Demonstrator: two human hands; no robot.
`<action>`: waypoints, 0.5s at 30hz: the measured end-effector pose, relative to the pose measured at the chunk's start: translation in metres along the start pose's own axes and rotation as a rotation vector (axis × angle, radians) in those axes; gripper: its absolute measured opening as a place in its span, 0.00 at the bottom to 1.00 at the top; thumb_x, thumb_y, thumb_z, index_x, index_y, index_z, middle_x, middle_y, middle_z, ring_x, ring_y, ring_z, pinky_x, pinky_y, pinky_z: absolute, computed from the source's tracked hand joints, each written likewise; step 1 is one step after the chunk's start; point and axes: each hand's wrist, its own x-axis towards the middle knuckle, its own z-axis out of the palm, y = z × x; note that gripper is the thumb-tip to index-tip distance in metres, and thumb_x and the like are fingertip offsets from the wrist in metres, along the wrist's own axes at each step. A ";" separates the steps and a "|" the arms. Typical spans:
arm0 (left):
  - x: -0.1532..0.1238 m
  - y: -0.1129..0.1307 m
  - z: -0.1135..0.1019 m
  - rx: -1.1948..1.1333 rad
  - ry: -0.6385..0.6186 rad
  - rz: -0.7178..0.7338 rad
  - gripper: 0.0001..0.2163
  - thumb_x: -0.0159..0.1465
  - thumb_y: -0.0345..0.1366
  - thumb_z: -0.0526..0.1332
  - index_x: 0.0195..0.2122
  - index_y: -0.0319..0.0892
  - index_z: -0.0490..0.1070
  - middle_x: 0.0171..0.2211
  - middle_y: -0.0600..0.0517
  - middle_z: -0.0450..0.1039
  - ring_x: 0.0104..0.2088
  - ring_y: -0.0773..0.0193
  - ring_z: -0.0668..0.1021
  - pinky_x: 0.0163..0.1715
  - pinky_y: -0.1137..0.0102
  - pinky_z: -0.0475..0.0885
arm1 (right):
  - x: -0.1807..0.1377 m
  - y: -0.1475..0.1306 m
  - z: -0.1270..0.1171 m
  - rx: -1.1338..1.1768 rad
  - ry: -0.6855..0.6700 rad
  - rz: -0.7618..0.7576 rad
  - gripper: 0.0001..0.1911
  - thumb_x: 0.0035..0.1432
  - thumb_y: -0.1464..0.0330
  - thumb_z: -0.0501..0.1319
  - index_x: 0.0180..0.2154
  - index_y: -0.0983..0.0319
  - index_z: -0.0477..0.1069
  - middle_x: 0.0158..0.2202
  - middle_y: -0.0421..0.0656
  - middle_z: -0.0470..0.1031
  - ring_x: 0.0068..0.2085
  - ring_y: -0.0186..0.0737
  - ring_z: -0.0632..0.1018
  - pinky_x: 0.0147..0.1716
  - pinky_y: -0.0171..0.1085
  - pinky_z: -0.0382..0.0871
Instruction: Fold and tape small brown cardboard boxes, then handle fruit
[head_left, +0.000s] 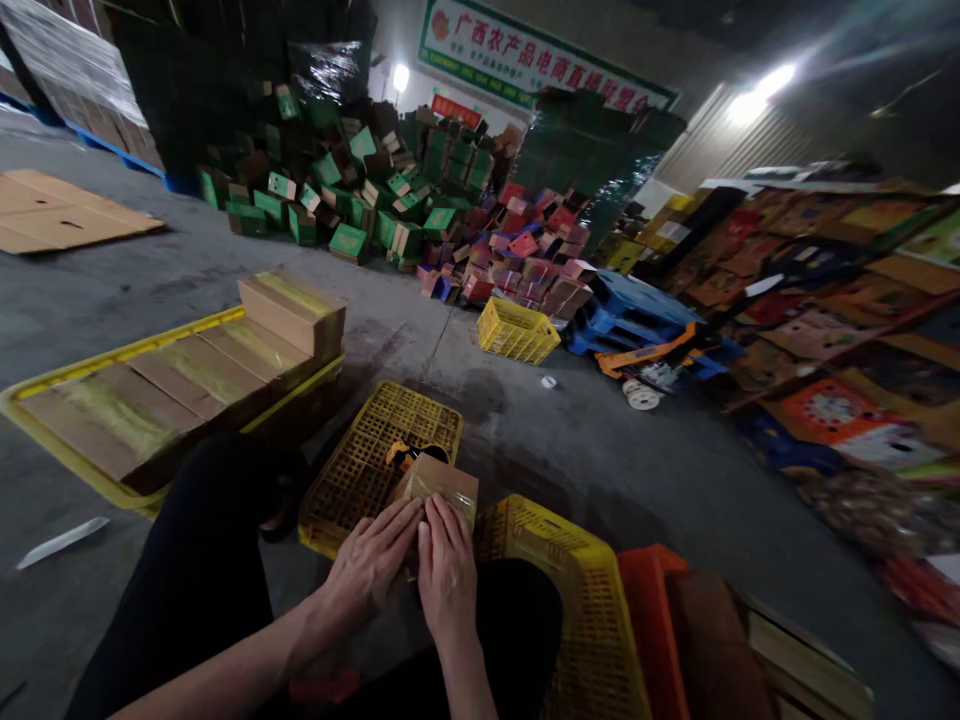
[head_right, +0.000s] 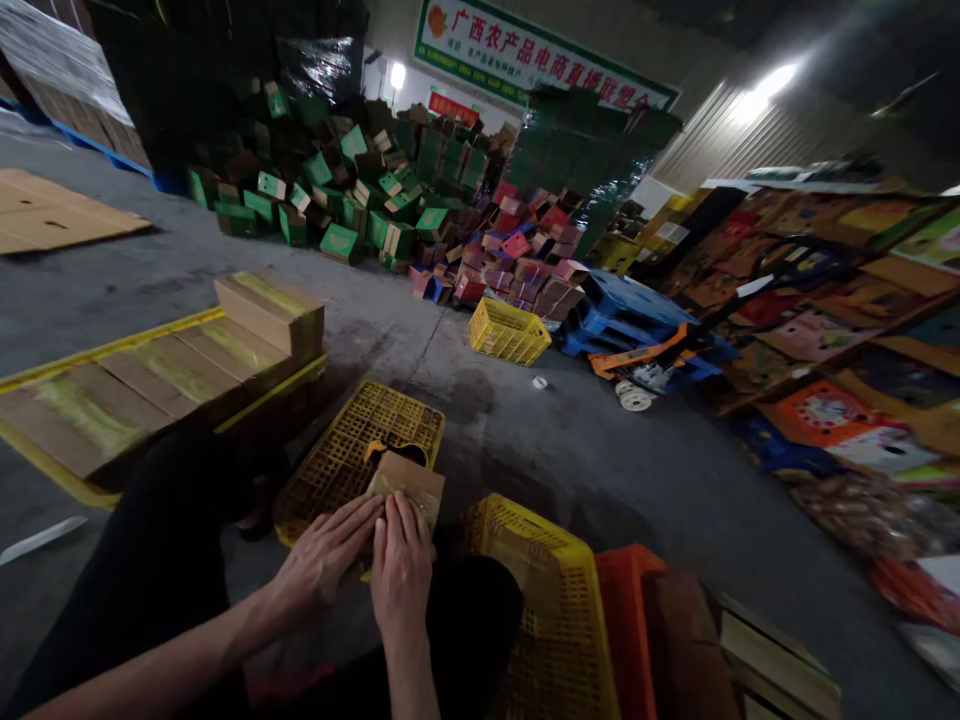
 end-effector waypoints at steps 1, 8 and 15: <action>0.000 0.000 0.000 0.002 -0.021 -0.014 0.32 0.68 0.33 0.54 0.73 0.45 0.46 0.71 0.47 0.53 0.69 0.54 0.60 0.56 0.60 0.70 | -0.004 0.000 -0.001 -0.008 -0.004 -0.002 0.20 0.73 0.65 0.50 0.62 0.57 0.66 0.63 0.45 0.69 0.64 0.48 0.68 0.61 0.51 0.66; 0.016 0.003 0.000 0.039 -0.120 -0.148 0.31 0.65 0.35 0.58 0.70 0.49 0.55 0.68 0.48 0.61 0.65 0.50 0.63 0.58 0.57 0.67 | -0.014 0.009 -0.014 -0.002 0.042 0.072 0.19 0.72 0.64 0.50 0.59 0.58 0.70 0.59 0.46 0.74 0.59 0.48 0.72 0.59 0.51 0.67; 0.029 0.007 -0.007 0.054 -0.089 -0.128 0.36 0.60 0.43 0.66 0.69 0.54 0.56 0.62 0.45 0.65 0.61 0.46 0.65 0.54 0.55 0.67 | 0.002 0.025 -0.007 0.008 0.206 0.169 0.19 0.72 0.60 0.50 0.53 0.61 0.74 0.52 0.51 0.76 0.52 0.49 0.75 0.54 0.51 0.69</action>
